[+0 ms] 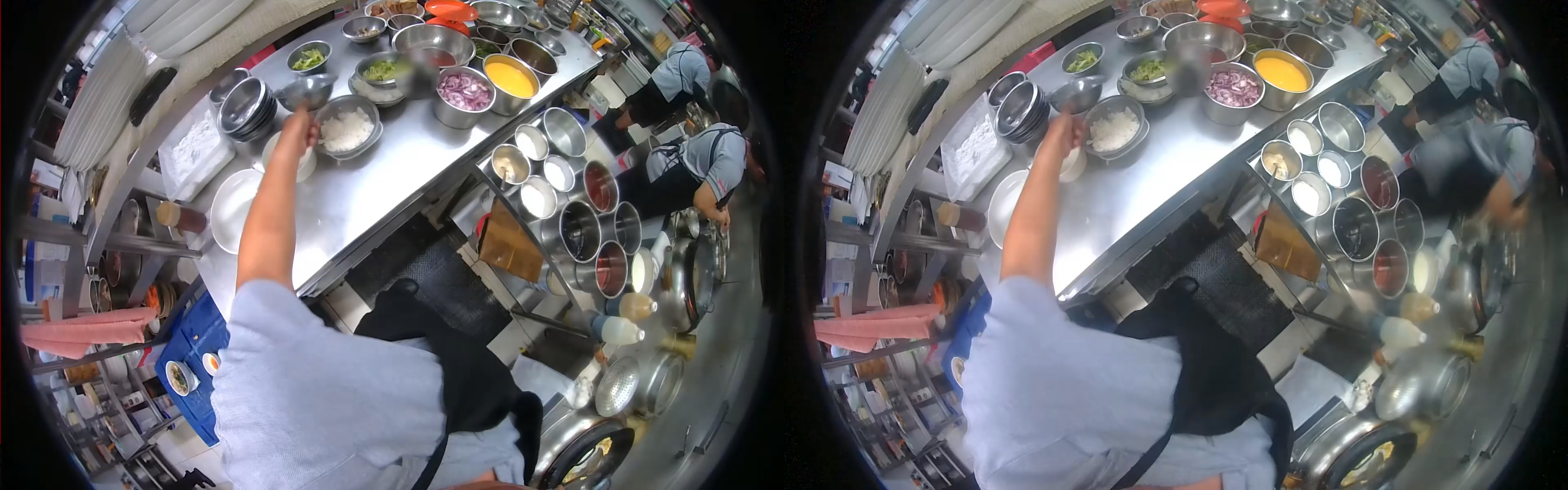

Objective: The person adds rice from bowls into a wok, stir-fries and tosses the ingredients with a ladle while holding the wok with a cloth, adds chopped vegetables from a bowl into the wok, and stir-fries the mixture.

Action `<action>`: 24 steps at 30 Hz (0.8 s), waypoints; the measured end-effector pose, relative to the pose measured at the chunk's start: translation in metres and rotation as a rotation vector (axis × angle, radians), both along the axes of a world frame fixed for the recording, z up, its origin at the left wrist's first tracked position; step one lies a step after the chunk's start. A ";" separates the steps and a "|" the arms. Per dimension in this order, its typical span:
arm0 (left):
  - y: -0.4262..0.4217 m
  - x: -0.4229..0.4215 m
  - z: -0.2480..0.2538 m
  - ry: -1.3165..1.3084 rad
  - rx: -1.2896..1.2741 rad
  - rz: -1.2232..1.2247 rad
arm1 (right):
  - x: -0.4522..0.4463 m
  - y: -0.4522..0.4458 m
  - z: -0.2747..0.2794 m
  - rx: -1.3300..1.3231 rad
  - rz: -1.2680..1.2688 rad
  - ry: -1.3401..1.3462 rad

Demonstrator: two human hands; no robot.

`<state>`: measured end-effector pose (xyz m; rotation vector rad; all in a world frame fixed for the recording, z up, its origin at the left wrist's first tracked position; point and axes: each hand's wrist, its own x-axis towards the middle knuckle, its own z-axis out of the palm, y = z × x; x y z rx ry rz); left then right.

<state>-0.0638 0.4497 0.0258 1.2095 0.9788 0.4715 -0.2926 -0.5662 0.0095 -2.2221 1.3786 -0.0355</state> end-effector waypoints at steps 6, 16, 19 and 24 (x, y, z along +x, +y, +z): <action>-0.071 -0.031 -0.021 0.398 0.308 -0.131 | 0.000 0.006 0.007 0.001 -0.022 0.012; -0.102 -0.024 -0.069 0.042 -0.274 -0.029 | -0.019 -0.013 0.019 0.004 -0.051 -0.017; -0.094 -0.029 -0.077 0.106 -0.095 0.143 | -0.028 -0.022 0.021 0.016 -0.065 -0.031; -0.038 -0.021 -0.084 0.374 0.901 0.090 | -0.042 -0.035 0.026 0.020 -0.081 -0.047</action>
